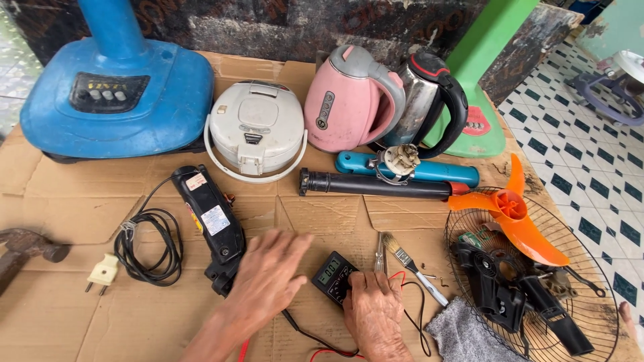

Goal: The person uses a multimeter to test the electrical continuity of a black power tool and its plug. They place the multimeter probes on the exposed wires and the plug prongs, checking for a reading on the multimeter display.

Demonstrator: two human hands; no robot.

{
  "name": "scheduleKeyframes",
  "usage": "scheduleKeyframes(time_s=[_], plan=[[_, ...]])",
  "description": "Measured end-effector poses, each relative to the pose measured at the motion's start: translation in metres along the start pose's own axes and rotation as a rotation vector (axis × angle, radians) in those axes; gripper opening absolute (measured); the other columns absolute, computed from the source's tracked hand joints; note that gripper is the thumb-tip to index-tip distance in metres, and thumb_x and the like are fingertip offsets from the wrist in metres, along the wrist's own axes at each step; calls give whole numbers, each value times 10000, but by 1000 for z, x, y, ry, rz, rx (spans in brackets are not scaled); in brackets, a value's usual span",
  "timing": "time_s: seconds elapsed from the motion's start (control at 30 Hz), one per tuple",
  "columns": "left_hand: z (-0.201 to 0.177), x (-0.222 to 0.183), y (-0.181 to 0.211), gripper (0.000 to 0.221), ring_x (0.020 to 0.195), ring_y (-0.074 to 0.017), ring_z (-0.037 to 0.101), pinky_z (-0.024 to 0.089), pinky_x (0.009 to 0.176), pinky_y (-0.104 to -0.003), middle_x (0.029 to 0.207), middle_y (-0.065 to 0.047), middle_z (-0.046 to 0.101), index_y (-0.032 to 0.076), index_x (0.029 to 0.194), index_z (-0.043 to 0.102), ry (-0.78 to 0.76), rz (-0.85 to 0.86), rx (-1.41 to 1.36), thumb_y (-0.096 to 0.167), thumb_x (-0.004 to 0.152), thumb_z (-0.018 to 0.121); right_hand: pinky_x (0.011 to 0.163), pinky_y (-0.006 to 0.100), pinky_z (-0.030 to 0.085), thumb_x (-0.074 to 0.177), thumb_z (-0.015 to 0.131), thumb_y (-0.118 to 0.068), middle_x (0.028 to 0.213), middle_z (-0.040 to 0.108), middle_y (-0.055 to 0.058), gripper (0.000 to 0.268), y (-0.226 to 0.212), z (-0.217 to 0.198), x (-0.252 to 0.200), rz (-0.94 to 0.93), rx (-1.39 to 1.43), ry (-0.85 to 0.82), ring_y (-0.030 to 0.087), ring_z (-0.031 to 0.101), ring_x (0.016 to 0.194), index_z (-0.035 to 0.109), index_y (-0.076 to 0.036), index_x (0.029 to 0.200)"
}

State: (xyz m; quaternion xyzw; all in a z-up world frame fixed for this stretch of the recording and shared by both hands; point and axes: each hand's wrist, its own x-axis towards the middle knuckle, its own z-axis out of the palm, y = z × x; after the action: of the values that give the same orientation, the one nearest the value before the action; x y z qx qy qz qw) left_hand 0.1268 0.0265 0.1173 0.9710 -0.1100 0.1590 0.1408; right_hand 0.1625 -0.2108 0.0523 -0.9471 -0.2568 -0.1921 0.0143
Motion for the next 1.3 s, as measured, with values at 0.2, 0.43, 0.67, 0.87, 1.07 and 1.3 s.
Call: scheduleKeyframes(time_s=[0.2,0.43,0.67,0.87,1.07,1.3], plan=[[37,-114,13,341,638,-177,690,512,385,-386,876,83,663,299,1148,586,153,-523,193,458,851,638,689,387,534,812,742,-212,964,681,24,237,-51,-25,-15,-129,359,36,206,614,872,642,-193,1026],[129,-174,9,340,722,-170,645,516,564,-300,864,32,605,234,1001,654,376,-564,367,506,797,665,533,323,403,986,502,-364,695,503,-25,273,-103,-28,-16,-259,313,318,190,488,615,587,-207,780],[124,-170,17,186,791,-211,653,535,621,-320,854,16,598,209,913,629,395,-656,345,285,746,657,671,418,531,733,858,-383,915,598,42,397,-131,16,-16,-69,123,-99,260,594,887,594,-154,921],[100,-164,22,89,712,-188,655,511,581,-329,717,43,600,224,853,608,478,-698,229,257,932,631,600,421,555,758,807,-356,830,631,64,370,-126,25,-23,19,91,-95,269,646,804,537,-142,892],[85,-161,32,212,862,-113,711,557,569,-334,958,150,693,339,1151,643,335,-849,161,292,948,608,509,426,552,898,677,-258,720,658,16,189,-110,4,-30,100,338,-125,260,675,646,504,-222,969],[80,-162,39,616,700,-215,630,515,491,-380,920,74,558,392,1308,597,214,-908,74,128,751,583,479,475,508,915,566,-255,716,669,-16,123,-111,8,-37,177,442,-86,308,663,572,520,-250,1029]])
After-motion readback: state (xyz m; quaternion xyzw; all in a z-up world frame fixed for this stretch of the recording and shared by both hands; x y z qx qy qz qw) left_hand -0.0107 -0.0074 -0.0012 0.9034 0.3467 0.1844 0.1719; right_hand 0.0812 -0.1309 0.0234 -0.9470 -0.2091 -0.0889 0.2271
